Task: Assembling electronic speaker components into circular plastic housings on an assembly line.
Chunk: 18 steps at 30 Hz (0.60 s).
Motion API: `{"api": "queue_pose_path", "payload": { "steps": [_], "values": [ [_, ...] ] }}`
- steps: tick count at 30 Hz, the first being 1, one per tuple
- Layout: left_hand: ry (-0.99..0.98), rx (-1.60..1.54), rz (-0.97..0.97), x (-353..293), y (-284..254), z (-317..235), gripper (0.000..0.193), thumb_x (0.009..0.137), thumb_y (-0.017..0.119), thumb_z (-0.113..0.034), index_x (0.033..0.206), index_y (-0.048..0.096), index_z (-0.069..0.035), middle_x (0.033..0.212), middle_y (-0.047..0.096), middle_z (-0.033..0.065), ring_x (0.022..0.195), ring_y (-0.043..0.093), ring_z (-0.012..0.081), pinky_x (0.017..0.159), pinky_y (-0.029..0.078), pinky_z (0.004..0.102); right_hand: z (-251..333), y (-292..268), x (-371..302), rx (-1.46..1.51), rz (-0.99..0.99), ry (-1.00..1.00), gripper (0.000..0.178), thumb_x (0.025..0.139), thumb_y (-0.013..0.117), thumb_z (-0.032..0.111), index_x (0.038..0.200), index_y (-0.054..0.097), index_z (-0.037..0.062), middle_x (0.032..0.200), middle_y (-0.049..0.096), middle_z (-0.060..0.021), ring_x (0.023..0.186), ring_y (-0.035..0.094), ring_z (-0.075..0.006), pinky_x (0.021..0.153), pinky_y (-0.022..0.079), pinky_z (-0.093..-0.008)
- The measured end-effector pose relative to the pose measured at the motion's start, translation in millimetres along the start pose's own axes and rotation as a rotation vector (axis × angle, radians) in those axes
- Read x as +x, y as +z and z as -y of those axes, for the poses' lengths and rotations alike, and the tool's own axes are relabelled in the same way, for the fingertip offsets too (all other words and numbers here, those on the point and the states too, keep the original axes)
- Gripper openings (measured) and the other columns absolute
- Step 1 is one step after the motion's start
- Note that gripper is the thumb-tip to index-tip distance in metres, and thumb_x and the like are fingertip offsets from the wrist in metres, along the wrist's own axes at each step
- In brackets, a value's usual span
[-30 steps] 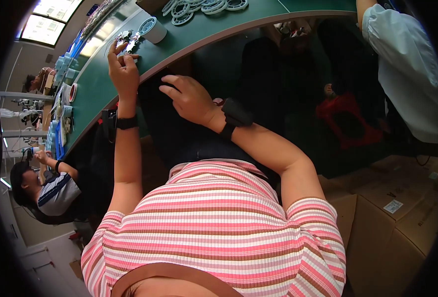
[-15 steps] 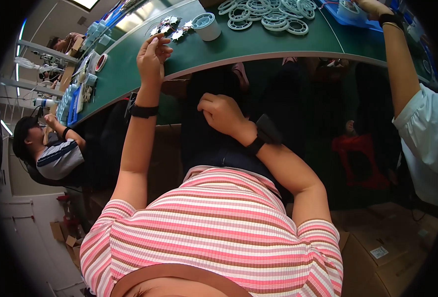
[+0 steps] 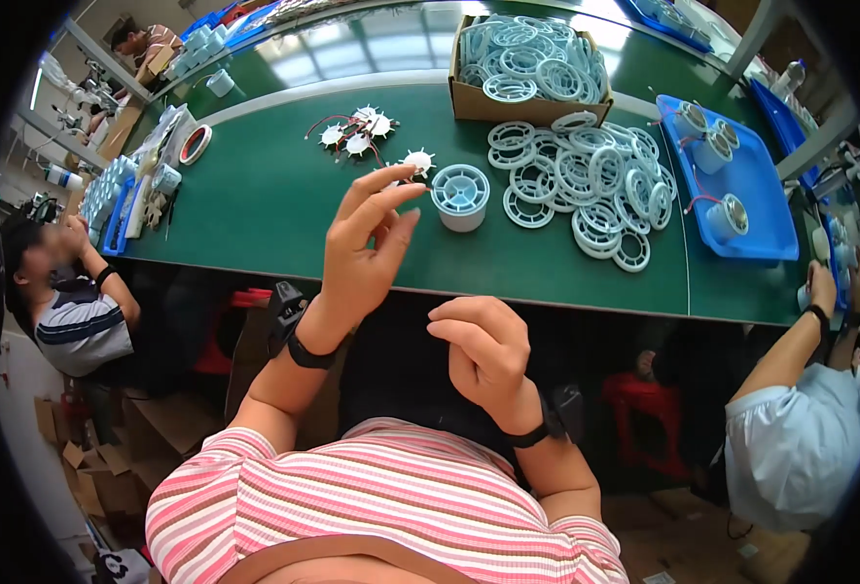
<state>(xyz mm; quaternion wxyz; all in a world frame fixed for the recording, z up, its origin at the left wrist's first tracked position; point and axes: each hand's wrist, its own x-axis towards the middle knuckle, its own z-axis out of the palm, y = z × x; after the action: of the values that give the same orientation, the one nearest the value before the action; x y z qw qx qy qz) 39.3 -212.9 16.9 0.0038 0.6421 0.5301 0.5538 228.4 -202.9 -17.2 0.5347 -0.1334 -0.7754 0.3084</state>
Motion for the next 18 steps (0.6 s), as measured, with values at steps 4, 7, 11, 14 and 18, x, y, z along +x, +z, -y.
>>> {"api": "queue_pose_path", "payload": {
  "steps": [4, 7, 11, 14, 18],
  "values": [
    [-0.249, -0.145, -0.017, 13, -1, -19, 0.028, 0.09, 0.066, 0.008, 0.115, 0.07, -0.003, 0.124, 0.064, 0.0071, 0.07, 0.055, 0.0069, 0.058, 0.043, 0.0204, -8, -20, 45, -0.153, 0.025, 0.012, 0.024, 0.082, 0.06, -0.011, 0.101, 0.069, 0.001, 0.111, 0.068, -0.0156, 0.098, 0.066, -0.0336, 0.085, 0.053, -0.0386],
    [-0.328, -0.001, -0.017, 19, -19, -17, 0.033, 0.088, 0.067, 0.007, 0.119, 0.067, -0.004, 0.121, 0.064, 0.0097, 0.068, 0.061, 0.0166, 0.06, 0.05, 0.029, -14, -20, 74, -0.306, 0.108, 0.093, 0.034, 0.083, 0.062, -0.009, 0.115, 0.066, 0.0025, 0.127, 0.062, -0.0174, 0.114, 0.06, -0.0355, 0.098, 0.048, -0.0427],
    [-0.201, 0.192, 0.153, 21, -36, 11, 0.035, 0.085, 0.07, 0.005, 0.119, 0.067, -0.004, 0.117, 0.063, 0.011, 0.073, 0.063, 0.0221, 0.062, 0.051, 0.0322, -21, -7, 87, -0.369, 0.201, 0.229, 0.044, 0.085, 0.066, -0.005, 0.128, 0.061, 0.0047, 0.139, 0.053, -0.0182, 0.126, 0.053, -0.036, 0.106, 0.042, -0.0452],
    [-0.176, 0.299, 0.199, 28, -31, 27, 0.034, 0.083, 0.072, 0.003, 0.115, 0.067, -0.004, 0.112, 0.063, 0.0108, 0.077, 0.063, 0.0251, 0.067, 0.052, 0.0351, -29, -2, 86, -0.371, 0.212, 0.302, 0.048, 0.085, 0.069, -0.003, 0.131, 0.059, 0.0059, 0.142, 0.051, -0.0185, 0.128, 0.051, -0.0364, 0.107, 0.041, -0.0449],
    [-0.185, 0.359, 0.211, 43, -16, 26, 0.033, 0.081, 0.073, 0.003, 0.113, 0.07, -0.005, 0.105, 0.064, 0.0102, 0.08, 0.063, 0.0278, 0.072, 0.052, 0.0373, -35, -8, 77, -0.266, 0.168, 0.338, 0.049, 0.083, 0.073, -0.002, 0.13, 0.06, 0.006, 0.142, 0.052, -0.0194, 0.127, 0.052, -0.0367, 0.107, 0.042, -0.0447]
  ]
}}
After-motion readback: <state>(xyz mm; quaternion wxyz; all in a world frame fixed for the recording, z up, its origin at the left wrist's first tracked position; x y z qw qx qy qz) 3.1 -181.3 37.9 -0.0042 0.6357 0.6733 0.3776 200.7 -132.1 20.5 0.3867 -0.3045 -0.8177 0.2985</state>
